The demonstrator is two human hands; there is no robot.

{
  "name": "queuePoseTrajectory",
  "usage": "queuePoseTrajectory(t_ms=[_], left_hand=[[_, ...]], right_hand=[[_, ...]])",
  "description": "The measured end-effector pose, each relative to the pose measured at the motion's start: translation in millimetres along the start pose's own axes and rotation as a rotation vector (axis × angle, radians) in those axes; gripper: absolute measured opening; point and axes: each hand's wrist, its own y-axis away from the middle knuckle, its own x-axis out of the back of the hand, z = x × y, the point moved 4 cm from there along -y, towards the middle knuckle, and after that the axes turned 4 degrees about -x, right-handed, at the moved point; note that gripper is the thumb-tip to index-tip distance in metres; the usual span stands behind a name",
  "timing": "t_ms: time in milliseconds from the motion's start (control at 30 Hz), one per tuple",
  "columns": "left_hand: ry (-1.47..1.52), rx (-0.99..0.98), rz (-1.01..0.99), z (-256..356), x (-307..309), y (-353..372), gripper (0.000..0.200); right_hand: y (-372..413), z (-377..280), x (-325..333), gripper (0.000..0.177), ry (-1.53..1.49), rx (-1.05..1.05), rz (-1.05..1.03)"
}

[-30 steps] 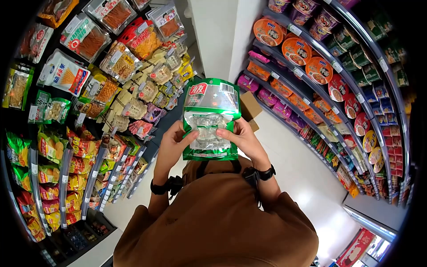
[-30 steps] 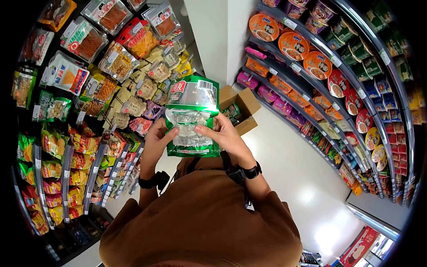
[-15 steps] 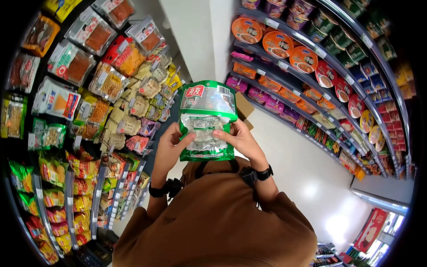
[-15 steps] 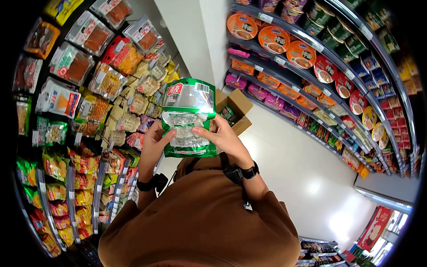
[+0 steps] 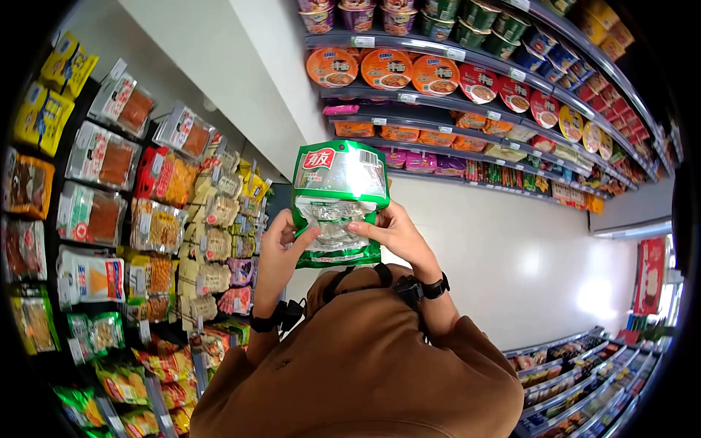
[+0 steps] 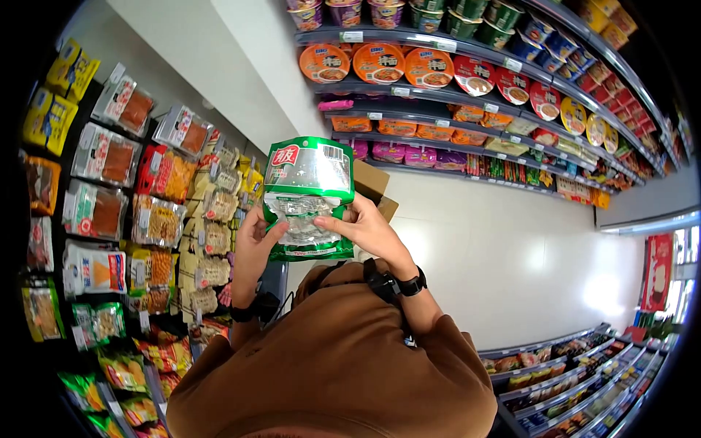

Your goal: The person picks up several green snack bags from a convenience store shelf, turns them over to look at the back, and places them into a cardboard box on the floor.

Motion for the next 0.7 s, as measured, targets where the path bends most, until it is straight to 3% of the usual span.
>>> queuePoseTrajectory(t_ms=[100, 167, 333, 467, 533, 600, 700], left_hand=[[0.077, 0.008, -0.042, 5.5, 9.6, -8.7, 0.017], [0.127, -0.001, -0.054, 9.5, 19.4, -15.8, 0.016], [0.134, -0.035, -0.097, 12.5, 52.9, -23.9, 0.016], [0.156, -0.094, -0.037, 14.9, 74.0, -17.5, 0.016], [0.029, 0.004, -0.015, 6.9, 85.4, -11.5, 0.018], [0.035, 0.084, -0.012, -11.7, 96.7, -7.1, 0.019], [0.073, 0.1, -0.059, -31.2, 105.5, -3.9, 0.021]], right_hand=[[-2.8, -7.0, -9.3, 0.043, -0.126, 0.047, 0.077], [-9.4, 0.4, -11.1, 0.045, 0.023, 0.046, 0.07], [-18.8, -10.6, -39.0, 0.051, 0.049, 0.05, 0.087], [-25.5, -5.0, -61.5, 0.055, 0.142, -0.062, 0.099], [-29.5, -8.4, -74.9, 0.053, 0.192, 0.062, 0.135], [-32.7, -1.9, -80.6, 0.048, 0.311, -0.065, 0.066], [-35.5, 16.7, -91.1, 0.053, 0.313, -0.031, 0.088]])
